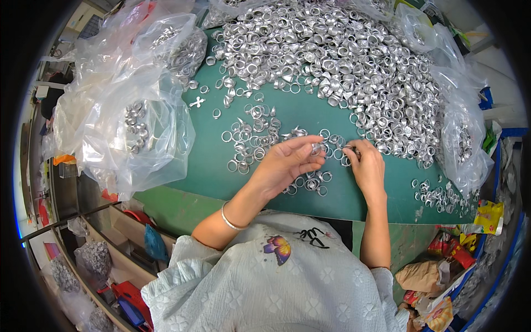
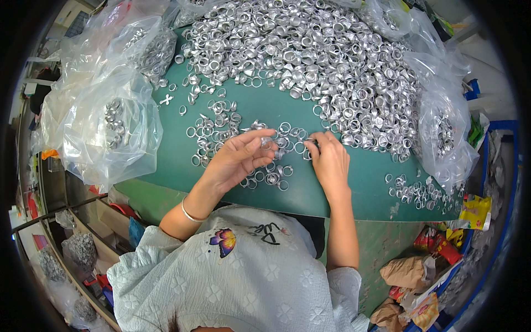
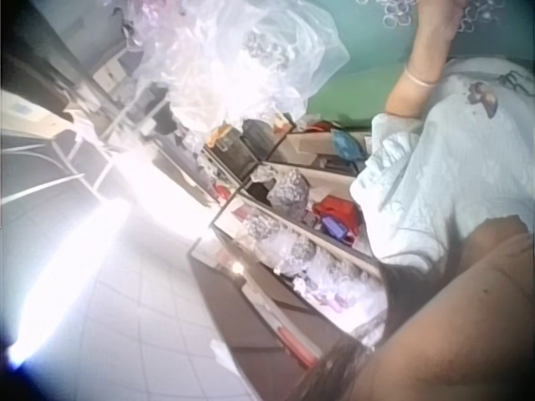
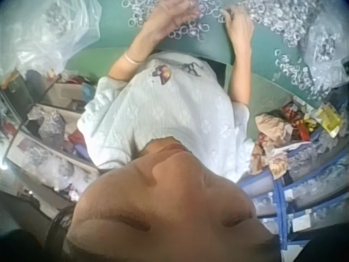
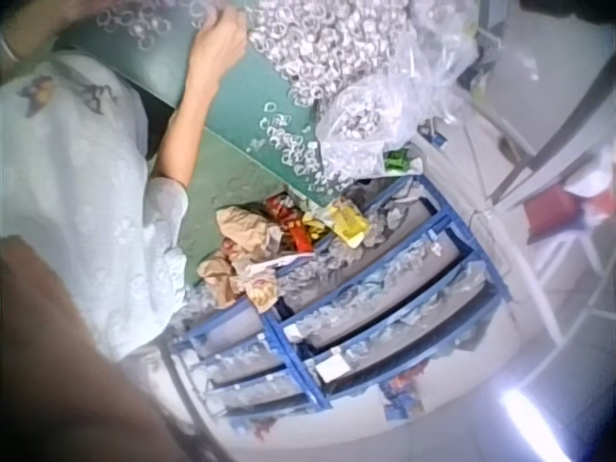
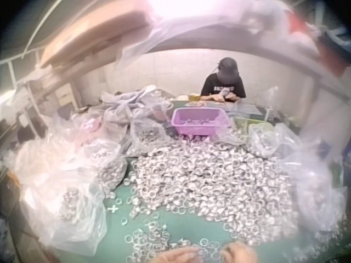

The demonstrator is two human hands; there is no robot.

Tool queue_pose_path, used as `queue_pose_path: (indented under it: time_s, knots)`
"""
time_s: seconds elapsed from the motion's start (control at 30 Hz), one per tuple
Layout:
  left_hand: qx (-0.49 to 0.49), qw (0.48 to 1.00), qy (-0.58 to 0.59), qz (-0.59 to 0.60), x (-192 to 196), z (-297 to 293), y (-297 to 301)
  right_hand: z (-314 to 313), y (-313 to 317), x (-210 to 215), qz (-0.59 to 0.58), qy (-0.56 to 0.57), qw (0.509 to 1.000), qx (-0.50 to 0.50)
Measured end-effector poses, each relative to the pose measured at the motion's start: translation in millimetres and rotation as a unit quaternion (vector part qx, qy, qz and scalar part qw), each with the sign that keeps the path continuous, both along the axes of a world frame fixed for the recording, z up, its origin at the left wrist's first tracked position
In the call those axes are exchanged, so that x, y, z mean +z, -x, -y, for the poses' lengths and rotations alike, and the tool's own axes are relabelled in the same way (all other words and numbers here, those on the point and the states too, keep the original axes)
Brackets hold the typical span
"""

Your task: The person sorts through a pile of silver-colored metal rings on a green work surface by hand, picking up individual rings to check them and then placing them into smaller groups or containers.

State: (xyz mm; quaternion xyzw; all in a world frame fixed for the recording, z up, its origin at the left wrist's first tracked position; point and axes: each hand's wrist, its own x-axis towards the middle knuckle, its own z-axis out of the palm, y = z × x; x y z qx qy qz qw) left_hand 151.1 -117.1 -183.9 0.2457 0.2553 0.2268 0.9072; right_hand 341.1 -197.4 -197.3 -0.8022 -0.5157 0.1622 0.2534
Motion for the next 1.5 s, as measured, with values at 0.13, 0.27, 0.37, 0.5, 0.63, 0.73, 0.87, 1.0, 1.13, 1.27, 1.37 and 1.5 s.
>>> queue_pose_path:
  time_s: [0.13,0.27,0.37,0.5,0.63,0.73,0.87,1.0,1.13,1.27,1.37,1.5]
  knots:
    - [-0.004,1.000,-0.024,-0.002,3.5,6.2,1.9,7.3,-8.9,-6.6,-0.059,-0.107,0.992,0.012]
    - [-0.004,0.998,-0.054,0.016,6.6,12.7,4.0,13.0,8.3,16.5,-0.604,-0.222,0.757,-0.116]
    - [-0.005,0.998,-0.064,0.021,6.7,15.6,5.2,25.0,7.1,12.6,-0.798,-0.193,0.564,-0.092]
    - [-0.015,0.997,-0.081,-0.003,7.1,18.4,4.7,32.9,16.3,7.4,-0.861,-0.135,0.475,-0.120]
    - [-0.020,0.995,-0.094,-0.011,10.3,20.3,2.5,36.7,16.2,7.4,-0.871,-0.108,0.473,-0.073]
    - [-0.031,0.992,-0.126,0.008,12.0,19.2,-1.2,38.8,22.3,13.1,-0.844,-0.108,0.518,-0.093]
    - [-0.049,0.989,-0.141,-0.015,11.7,14.0,-10.0,40.6,23.3,12.5,-0.788,-0.122,0.599,-0.070]
    - [-0.045,0.996,-0.082,-0.003,12.0,11.5,-20.7,39.1,17.3,6.1,-0.772,-0.128,0.616,-0.089]
    - [0.016,0.992,-0.117,-0.041,18.7,-5.4,-4.7,43.0,17.8,-0.8,-0.627,-0.160,0.751,-0.132]
    - [0.249,0.912,-0.293,-0.145,41.9,-37.9,40.4,45.6,23.2,-15.1,-0.510,-0.194,0.826,-0.143]
    - [0.334,0.882,-0.281,-0.180,53.0,-44.3,78.7,40.9,25.9,-19.5,-0.515,-0.179,0.829,-0.121]
    - [0.349,0.867,-0.303,-0.189,44.7,-74.2,85.0,33.3,26.7,-19.6,-0.505,-0.175,0.840,-0.100]
